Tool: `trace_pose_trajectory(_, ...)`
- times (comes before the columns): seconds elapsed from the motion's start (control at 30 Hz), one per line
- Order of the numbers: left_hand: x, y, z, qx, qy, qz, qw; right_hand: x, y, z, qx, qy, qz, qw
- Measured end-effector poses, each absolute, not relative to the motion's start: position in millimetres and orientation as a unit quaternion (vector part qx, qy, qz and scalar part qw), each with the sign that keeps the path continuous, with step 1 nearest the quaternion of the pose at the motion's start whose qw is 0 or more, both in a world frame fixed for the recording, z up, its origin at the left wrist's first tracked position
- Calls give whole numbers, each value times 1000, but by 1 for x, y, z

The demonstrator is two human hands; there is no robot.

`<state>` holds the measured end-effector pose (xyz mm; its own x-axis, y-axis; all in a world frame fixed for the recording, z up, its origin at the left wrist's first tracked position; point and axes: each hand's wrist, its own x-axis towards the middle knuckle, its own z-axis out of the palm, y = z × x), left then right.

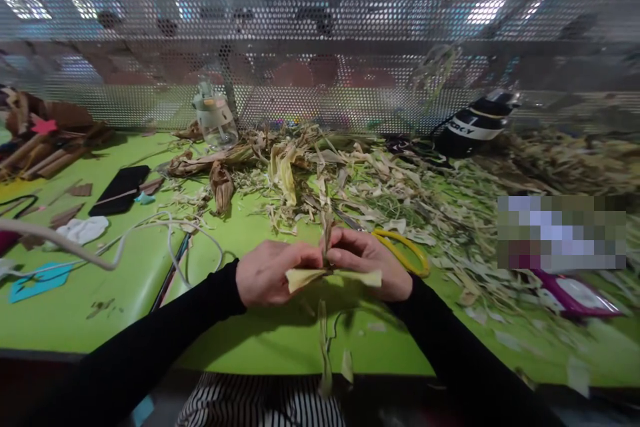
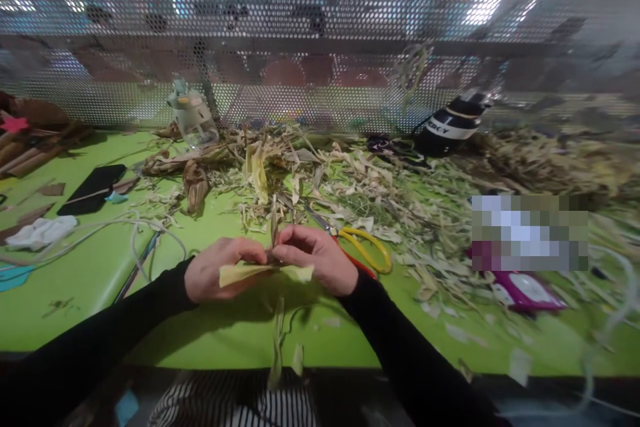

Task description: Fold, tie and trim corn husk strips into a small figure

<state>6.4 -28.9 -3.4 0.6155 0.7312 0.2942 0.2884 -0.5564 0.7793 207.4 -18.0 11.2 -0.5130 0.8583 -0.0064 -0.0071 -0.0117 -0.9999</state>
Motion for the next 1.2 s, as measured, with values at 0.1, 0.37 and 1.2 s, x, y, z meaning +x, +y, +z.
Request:
trace_pose_trajectory(0.1,15,-33,-3,783,321,333,416,205,-19,11,-364,-613,604,357)
trace_pose_trajectory(0.37,26,-31,-2,510,224,348,754,205,-16,3,-323,-489,749,309)
trace_pose_trajectory(1.2,14,-43,-8,809,250,407,342,194,-39,2,-312,-464,734,386)
